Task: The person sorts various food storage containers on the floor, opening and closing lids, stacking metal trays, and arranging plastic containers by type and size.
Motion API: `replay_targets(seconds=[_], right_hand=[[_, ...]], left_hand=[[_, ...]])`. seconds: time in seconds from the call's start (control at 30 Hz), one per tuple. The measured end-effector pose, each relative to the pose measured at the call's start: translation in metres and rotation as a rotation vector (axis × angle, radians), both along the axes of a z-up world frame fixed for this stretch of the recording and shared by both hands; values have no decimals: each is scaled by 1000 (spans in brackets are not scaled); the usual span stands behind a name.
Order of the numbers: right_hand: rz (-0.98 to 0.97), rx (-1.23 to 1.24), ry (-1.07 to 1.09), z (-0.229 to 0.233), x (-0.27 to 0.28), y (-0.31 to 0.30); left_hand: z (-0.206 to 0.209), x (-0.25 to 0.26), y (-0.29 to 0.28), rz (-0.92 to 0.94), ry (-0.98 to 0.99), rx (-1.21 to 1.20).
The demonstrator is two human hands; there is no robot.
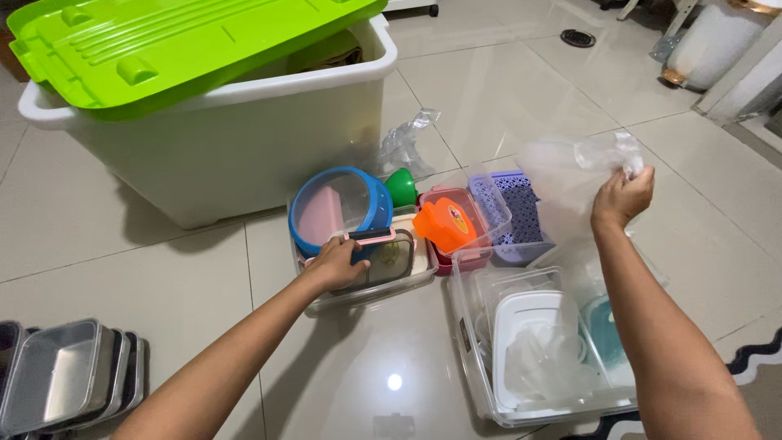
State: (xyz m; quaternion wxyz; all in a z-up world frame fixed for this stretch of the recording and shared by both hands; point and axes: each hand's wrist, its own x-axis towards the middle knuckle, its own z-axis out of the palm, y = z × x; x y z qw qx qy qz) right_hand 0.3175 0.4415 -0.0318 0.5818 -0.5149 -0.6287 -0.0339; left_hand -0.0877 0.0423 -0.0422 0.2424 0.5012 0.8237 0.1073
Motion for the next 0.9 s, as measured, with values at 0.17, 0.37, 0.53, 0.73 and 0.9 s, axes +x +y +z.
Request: replay_targets(seconds=[0.17,0.37,0.53,0.73,0.9], right_hand=[[174,-469,-282,-1,-23,-6],[62,-676,-809,25,-72,-75],[367,-355,-902,25,-150,-133],[687,-150,-1147,-22,-214,-182],[495,-537,-1190,-29,-225,-199]], left_hand=[[-21,-7,5,-64,21,60],[-18,-11,6,-104,6,105],[-15,-11,5,-129,5,124],[1,-9,-5,-120,-29,101],[10,-15,-32,-153,-119,208]])
